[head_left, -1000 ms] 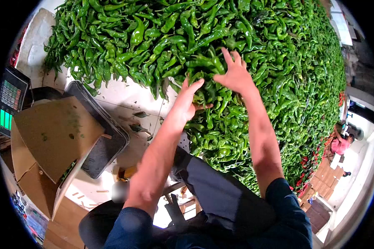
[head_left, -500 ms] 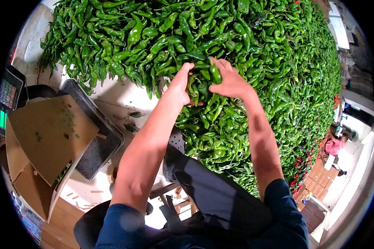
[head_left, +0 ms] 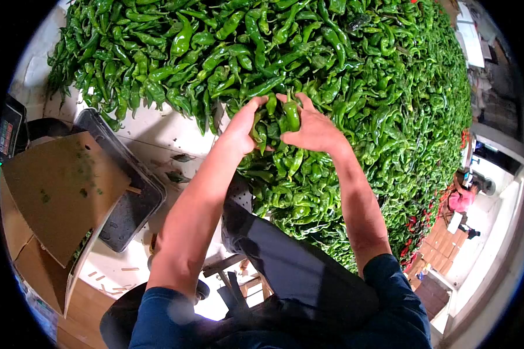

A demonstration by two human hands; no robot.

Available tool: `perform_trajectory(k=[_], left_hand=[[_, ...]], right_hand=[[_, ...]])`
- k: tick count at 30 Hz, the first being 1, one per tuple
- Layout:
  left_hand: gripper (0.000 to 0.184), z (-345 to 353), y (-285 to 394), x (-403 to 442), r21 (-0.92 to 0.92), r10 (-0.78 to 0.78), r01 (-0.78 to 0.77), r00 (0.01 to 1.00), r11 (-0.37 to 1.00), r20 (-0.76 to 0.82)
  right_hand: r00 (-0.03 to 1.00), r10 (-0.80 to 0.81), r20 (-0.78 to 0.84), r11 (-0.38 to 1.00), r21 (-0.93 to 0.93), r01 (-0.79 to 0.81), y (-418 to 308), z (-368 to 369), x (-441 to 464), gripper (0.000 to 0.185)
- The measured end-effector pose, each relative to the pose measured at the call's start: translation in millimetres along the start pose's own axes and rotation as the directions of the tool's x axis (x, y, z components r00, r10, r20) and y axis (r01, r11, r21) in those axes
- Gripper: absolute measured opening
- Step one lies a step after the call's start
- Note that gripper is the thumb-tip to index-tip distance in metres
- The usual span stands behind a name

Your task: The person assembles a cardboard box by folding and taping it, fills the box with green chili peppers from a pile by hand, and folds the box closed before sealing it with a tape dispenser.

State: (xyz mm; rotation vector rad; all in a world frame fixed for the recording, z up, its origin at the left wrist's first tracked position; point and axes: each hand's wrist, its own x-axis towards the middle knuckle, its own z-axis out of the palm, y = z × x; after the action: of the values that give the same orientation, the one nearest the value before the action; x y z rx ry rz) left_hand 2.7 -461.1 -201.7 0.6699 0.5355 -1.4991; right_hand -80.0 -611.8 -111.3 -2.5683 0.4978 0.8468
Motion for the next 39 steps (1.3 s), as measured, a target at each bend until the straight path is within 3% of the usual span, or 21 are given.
perform_trajectory(k=[4, 8, 12, 16, 19, 21, 23, 25, 27, 29, 30, 32, 36, 39], left_hand=[[0.042, -18.5, -15.1, 10.5, 0.009, 0.053, -0.053, 0.998, 0.999, 0.037], [0.04, -4.3, -38.5, -26.3, -0.126, 0.265, -0.255, 0.962, 0.959, 0.068], [0.043, -1.9, -70.1, -55.8, -0.2, 0.396, -0.365, 0.907, 0.909, 0.143], [0.046, 9.5, -92.9, -83.2, -0.223, 0.395, -0.355, 0.902, 0.908, 0.175], [0.059, 26.9, -94.2, -118.2, -0.187, 0.437, -0.405, 0.88, 0.895, 0.185], [0.068, 39.7, -83.3, -145.2, -0.129, 0.495, -0.479, 0.817, 0.868, 0.297], [0.075, 60.8, -70.4, -186.8, -0.074, 0.549, -0.558, 0.772, 0.827, 0.32], [0.081, 63.5, -59.1, -213.4, 0.008, 0.687, -0.758, 0.595, 0.652, 0.416], [0.085, 75.2, -42.0, -263.0, 0.093, 0.746, -0.846, 0.51, 0.525, 0.428], [0.084, 84.7, -31.2, -315.8, 0.064, 0.813, -0.894, 0.432, 0.444, 0.39], [0.08, 78.6, -23.9, -331.0, 0.068, 0.85, -0.943, 0.323, 0.325, 0.416], [0.068, 66.4, -5.5, -383.5, 0.176, 0.877, -0.969, 0.235, 0.176, 0.418], [0.049, 31.4, 11.9, -515.0, 0.223, 0.896, -0.913, 0.388, 0.341, 0.218], [0.056, 15.4, 14.1, -587.2, 0.313, 0.935, -0.916, 0.313, 0.251, 0.167]], right_hand=[[1.0, 0.004, 0.017, 0.994, 0.112, -0.006, 3.7, -1.9, 5.7, 0.096], [0.998, 0.059, 0.012, 0.992, 0.112, -0.06, -21.3, -2.8, -26.5, 0.092], [0.989, 0.04, -0.139, 0.994, 0.109, -0.025, -44.0, -2.0, -75.9, 0.083], [0.942, -0.057, -0.33, 0.996, 0.047, 0.077, -52.5, -0.8, -121.7, 0.077], [0.896, -0.107, -0.431, 0.994, -0.038, 0.1, -75.9, -14.9, -156.5, 0.08], [0.85, -0.164, -0.501, 0.986, -0.072, 0.148, -94.3, -33.9, -180.3, 0.079], [0.768, -0.251, -0.59, 0.965, -0.091, 0.246, -106.0, -50.5, -199.7, 0.077], [0.702, -0.33, -0.631, 0.934, -0.109, 0.341, -128.1, -74.5, -217.5, 0.08], [0.636, -0.403, -0.658, 0.905, -0.18, 0.387, -159.8, -95.7, -233.9, 0.08], [0.539, -0.499, -0.679, 0.845, -0.244, 0.475, -189.6, -110.9, -242.2, 0.081], [0.478, -0.546, -0.687, 0.804, -0.269, 0.531, -209.1, -118.7, -244.0, 0.08], [0.349, -0.632, -0.692, 0.707, -0.329, 0.626, -247.7, -133.6, -249.1, 0.078], [0.056, -0.688, -0.724, 0.507, -0.423, 0.751, -338.5, -134.7, -237.9, 0.077], [-0.007, -0.705, -0.709, 0.374, -0.38, 0.846, -407.8, -118.4, -232.2, 0.079]])
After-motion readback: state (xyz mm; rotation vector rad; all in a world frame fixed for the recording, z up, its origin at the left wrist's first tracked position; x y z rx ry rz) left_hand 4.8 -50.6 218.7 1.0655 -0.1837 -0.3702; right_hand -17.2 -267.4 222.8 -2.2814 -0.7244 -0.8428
